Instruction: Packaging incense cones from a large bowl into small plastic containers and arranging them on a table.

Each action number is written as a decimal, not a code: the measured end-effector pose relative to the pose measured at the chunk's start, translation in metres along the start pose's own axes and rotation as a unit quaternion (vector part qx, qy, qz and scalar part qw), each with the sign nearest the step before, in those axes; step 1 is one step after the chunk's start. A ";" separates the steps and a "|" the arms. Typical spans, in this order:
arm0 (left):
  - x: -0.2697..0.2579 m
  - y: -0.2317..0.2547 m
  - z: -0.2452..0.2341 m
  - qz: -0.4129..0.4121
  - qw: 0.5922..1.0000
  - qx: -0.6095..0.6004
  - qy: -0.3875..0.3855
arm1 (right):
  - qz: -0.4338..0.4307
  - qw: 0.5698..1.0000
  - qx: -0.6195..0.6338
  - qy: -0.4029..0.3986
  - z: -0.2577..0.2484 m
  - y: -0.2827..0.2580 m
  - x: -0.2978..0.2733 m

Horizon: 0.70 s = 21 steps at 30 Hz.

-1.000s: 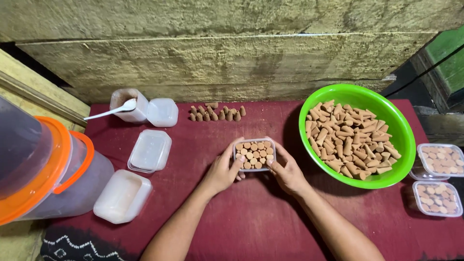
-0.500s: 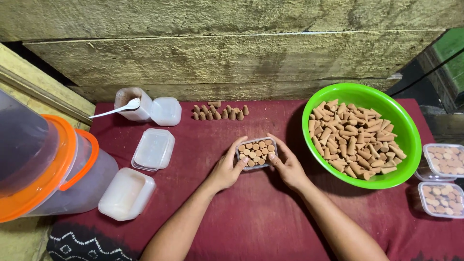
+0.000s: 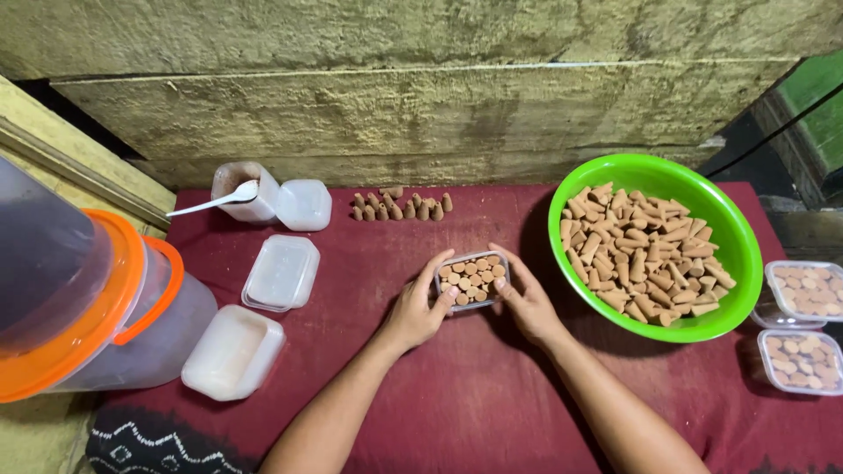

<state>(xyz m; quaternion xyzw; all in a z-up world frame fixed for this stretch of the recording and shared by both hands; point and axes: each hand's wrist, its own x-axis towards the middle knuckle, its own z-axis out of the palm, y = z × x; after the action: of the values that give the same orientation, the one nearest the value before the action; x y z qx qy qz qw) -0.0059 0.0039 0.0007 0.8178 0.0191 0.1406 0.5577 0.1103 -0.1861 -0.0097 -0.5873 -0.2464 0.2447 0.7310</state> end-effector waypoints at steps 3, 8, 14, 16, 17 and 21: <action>0.000 0.006 0.002 0.022 1.000 0.017 0.005 | -0.004 0.999 -0.039 0.011 -0.013 0.024 0.003; -0.003 -0.001 0.009 0.026 1.000 0.008 0.007 | -0.009 0.997 -0.065 0.030 -0.013 0.018 0.000; -0.001 0.003 0.005 0.006 1.000 0.001 0.014 | -0.011 0.998 -0.062 0.021 -0.012 0.024 0.006; 0.000 0.010 0.003 -0.013 1.000 -0.004 0.009 | -0.005 0.998 -0.058 0.020 -0.008 0.019 0.004; 0.002 0.012 0.003 -0.036 0.999 0.002 0.006 | -0.003 0.998 -0.066 0.011 -0.004 0.013 0.003; 0.001 -0.001 0.014 -0.036 0.999 0.014 0.025 | 0.029 0.994 -0.109 0.013 -0.004 0.013 0.001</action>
<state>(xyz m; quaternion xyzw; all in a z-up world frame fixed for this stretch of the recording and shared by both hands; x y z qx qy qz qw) -0.0015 -0.0083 -0.0050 0.8203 0.0644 0.1409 0.5505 0.1127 -0.1860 -0.0235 -0.6737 -0.2448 0.2297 0.6584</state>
